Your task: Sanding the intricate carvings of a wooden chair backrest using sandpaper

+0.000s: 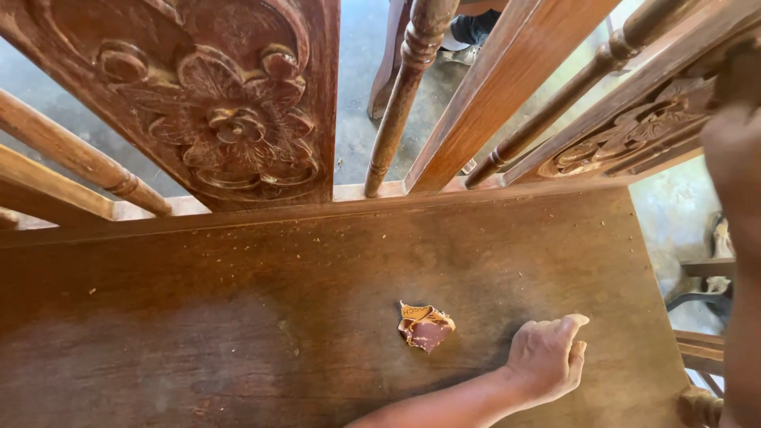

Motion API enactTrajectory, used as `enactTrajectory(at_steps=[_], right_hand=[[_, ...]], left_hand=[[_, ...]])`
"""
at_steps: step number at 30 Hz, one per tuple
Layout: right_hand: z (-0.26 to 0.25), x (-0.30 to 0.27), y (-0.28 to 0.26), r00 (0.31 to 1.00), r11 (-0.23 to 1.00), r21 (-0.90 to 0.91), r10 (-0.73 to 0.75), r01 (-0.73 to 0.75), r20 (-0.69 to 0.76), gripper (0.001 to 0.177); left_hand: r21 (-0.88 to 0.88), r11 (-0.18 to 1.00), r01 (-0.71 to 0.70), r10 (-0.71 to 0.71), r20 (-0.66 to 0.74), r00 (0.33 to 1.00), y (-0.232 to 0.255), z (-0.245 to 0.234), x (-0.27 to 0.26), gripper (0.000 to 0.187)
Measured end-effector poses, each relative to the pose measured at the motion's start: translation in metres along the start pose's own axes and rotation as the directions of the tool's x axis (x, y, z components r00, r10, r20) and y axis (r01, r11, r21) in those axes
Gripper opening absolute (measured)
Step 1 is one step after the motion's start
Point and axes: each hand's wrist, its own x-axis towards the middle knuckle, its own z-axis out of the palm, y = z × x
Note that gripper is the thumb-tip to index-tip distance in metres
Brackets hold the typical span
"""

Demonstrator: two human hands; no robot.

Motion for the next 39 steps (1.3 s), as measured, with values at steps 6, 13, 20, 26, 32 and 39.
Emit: enactTrajectory(at_steps=[6, 13, 20, 26, 32, 39], right_hand=[[-0.100, 0.037, -0.033, 0.997, 0.798, 0.602, -0.065, 0.035, 0.029, 0.037], [0.088, 0.007, 0.012, 0.497, 0.278, 0.450, 0.130, -0.849, 0.858, 0.037], [-0.157, 0.038, -0.046, 0.939, 0.482, 0.806, 0.207, -0.342, 0.275, 0.044], [-0.145, 0.055, -0.045, 0.996, 0.581, 0.814, 0.085, -0.017, -0.040, 0.009], [-0.148, 0.063, -0.035, 0.947, 0.362, 0.885, -0.022, -0.292, 0.322, 0.009], [-0.061, 0.020, -0.006, 0.913, 0.274, 0.897, 0.320, -0.347, 0.255, 0.043]], left_hand=[[-0.018, 1.000, -0.014, 0.014, -0.022, 1.000, 0.004, -0.005, 0.002, 0.033], [-0.003, 1.000, -0.013, 0.013, 0.025, 1.000, 0.001, -0.001, 0.001, 0.034], [0.051, 0.999, -0.012, 0.012, 0.009, 1.000, 0.001, 0.003, 0.001, 0.036], [0.028, 0.999, -0.024, 0.024, 0.017, 1.000, 0.003, 0.001, 0.004, 0.035], [0.030, 1.000, -0.006, 0.006, 0.006, 1.000, 0.004, -0.001, 0.003, 0.035], [0.026, 1.000, -0.001, 0.000, 0.026, 1.000, 0.006, 0.001, 0.005, 0.033]])
